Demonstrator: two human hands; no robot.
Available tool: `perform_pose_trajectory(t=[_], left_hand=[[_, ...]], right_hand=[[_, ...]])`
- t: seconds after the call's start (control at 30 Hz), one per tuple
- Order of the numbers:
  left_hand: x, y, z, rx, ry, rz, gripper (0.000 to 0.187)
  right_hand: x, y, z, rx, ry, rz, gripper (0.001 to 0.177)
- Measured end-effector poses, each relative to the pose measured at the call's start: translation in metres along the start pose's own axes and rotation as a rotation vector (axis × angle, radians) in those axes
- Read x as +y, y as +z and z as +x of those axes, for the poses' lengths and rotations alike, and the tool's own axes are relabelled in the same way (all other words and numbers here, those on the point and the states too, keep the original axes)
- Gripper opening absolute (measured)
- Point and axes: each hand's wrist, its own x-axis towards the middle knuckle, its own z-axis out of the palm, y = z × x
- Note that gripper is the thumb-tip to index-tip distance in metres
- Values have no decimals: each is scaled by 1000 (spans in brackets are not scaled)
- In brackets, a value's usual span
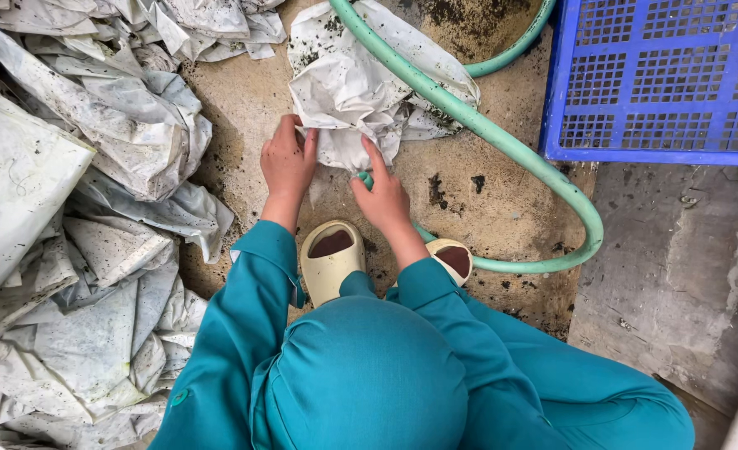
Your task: The person sits on the floor and uses a green hose to spray water onto a white cloth. They rub the cloth with their hands to clean it, then shake it out and place it aside. The person repeats this process with another white cloth.
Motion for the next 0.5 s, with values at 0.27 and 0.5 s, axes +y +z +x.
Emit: perform_pose_trajectory(t=[0.27, 0.5], left_hand=[[2, -9, -12, -181, -44, -113, 25], [10, -2, -26, -87, 52, -143, 65]], right_hand=[[2, 4, -1, 46, -1, 9, 53], [-15, -10, -14, -19, -178, 37, 55]])
